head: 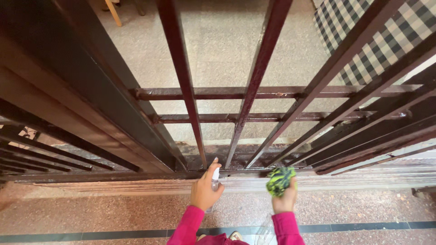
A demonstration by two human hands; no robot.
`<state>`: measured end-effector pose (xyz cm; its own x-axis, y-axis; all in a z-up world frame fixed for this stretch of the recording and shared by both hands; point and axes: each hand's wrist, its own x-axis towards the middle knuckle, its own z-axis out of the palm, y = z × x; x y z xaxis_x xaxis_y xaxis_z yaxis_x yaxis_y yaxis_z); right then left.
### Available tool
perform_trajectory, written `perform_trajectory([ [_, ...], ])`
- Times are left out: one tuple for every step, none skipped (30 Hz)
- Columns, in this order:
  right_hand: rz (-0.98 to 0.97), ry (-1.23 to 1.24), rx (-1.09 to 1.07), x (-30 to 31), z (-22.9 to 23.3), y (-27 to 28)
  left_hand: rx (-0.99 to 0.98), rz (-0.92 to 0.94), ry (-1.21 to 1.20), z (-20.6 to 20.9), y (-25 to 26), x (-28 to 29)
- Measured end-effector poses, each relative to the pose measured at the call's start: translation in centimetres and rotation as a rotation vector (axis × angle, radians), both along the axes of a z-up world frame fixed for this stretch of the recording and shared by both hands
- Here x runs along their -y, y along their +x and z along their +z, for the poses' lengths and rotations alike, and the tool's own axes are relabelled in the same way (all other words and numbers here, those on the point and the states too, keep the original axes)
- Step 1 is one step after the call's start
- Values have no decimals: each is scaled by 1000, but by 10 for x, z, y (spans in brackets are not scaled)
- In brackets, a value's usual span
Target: The person cleans a brown metal gate by spraying a liquid from a clear spray bottle and wiping the bars with a green and black patterned cloth. The person works methodically from the bottom upward, cleaning each bar individually.
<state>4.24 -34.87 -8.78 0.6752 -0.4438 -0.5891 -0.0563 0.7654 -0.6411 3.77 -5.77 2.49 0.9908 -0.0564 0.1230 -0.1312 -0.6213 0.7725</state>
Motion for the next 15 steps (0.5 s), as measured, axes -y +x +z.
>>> perform_trajectory([
  [-18,35,81,10,2,9,-15,7,0,0,1,1],
  [-36,69,163,16,4,21,-30,14,1,0,1,2],
  [-56,104,243,19,6,28,-46,20,1,-1,1,4],
  [-53,125,254,18,9,31,-49,23,7,-2,0,5],
  [-49,148,266,13,12,33,-50,26,14,-3,0,5],
  [-46,170,279,6,17,32,-52,29,22,-4,0,5],
  [-36,158,255,-1,21,27,-12,30,26,-6,0,6],
  [-26,145,231,-9,25,19,29,31,30,-8,0,7],
  [-13,134,206,-17,27,12,68,35,36,-9,-1,7],
  [18,113,176,-24,29,9,24,36,44,-10,1,6],
  [45,91,142,-30,30,3,-23,33,52,-11,1,6],
  [72,70,108,-32,30,-2,-71,31,59,-12,1,6],
  [87,69,97,-30,32,-5,-34,33,53,-12,1,7],
  [103,68,86,-28,33,-9,3,36,47,-12,1,9],
  [119,68,72,-27,34,-12,38,39,41,-11,0,9],
])
